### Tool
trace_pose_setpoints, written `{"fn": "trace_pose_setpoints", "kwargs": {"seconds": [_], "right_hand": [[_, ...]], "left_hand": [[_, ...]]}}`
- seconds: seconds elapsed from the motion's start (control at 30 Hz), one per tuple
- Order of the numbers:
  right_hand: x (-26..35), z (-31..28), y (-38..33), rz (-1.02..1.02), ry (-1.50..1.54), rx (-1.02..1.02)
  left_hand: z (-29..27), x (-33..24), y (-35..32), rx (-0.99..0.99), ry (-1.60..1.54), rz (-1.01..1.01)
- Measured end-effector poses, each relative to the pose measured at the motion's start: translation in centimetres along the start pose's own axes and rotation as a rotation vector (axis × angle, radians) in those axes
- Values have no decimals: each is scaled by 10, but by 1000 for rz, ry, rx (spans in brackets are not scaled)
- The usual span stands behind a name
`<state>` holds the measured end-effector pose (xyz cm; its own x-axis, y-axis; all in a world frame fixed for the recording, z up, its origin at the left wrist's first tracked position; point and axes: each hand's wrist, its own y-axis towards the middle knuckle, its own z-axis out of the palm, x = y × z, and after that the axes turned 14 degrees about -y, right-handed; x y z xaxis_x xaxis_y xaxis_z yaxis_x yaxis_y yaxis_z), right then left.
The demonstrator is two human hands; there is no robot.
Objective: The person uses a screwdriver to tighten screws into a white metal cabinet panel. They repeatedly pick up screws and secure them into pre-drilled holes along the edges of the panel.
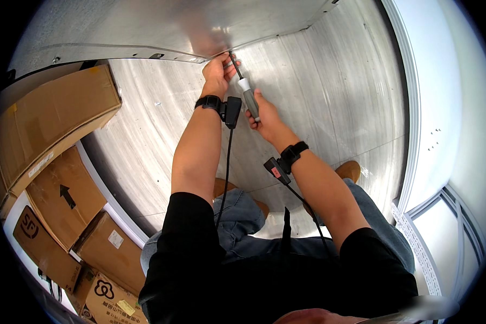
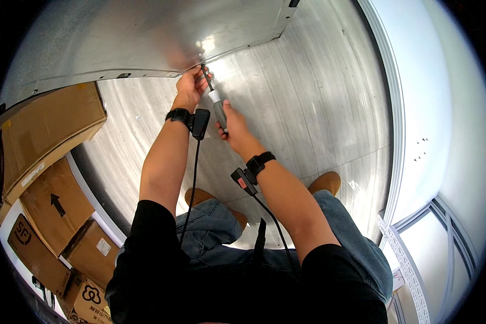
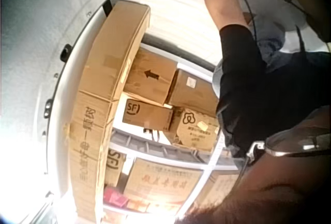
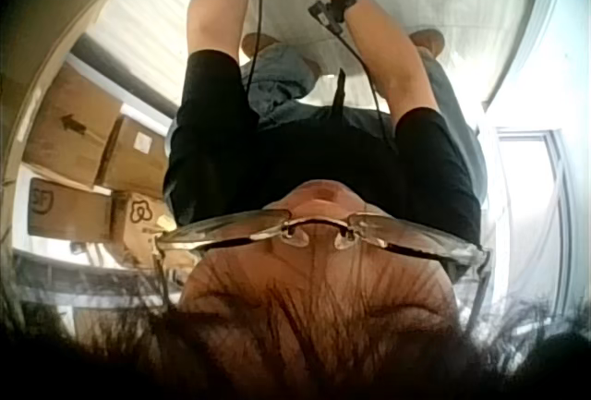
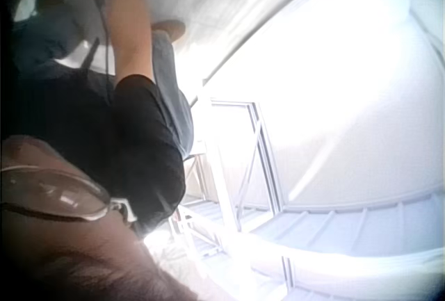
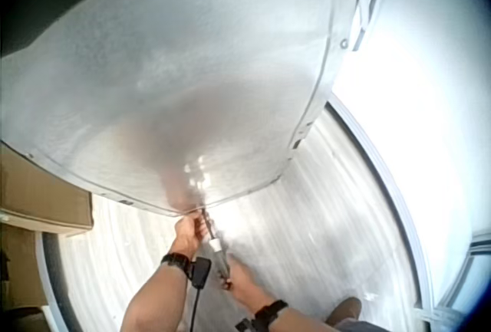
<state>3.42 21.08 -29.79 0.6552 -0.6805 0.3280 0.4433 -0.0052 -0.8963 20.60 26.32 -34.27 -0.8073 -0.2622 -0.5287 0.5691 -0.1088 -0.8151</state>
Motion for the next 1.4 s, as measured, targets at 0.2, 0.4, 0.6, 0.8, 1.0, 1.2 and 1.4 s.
{"fn": "trace_pose_setpoints", "kwargs": {"seconds": [0.2,0.4,0.6,0.8,1.0,1.2,1.4], "right_hand": [[-7,-12,-24,-21,-39,-50],[27,-54,-58,-48,-418,-90],[125,-109,-138,-37,-1137,-171],[224,-128,-281,-71,-1456,-491],[242,-233,-406,-205,-1341,-688],[137,-381,-441,-540,-716,-697],[15,-469,-381,-736,1,-778]], "left_hand": [[3,-1,-6,-48,32,35],[0,4,-11,21,25,71],[-2,13,-13,35,90,106],[36,5,-57,232,381,25],[154,22,-156,607,654,126],[266,109,-249,970,884,245],[343,259,-281,1242,1163,551]]}}
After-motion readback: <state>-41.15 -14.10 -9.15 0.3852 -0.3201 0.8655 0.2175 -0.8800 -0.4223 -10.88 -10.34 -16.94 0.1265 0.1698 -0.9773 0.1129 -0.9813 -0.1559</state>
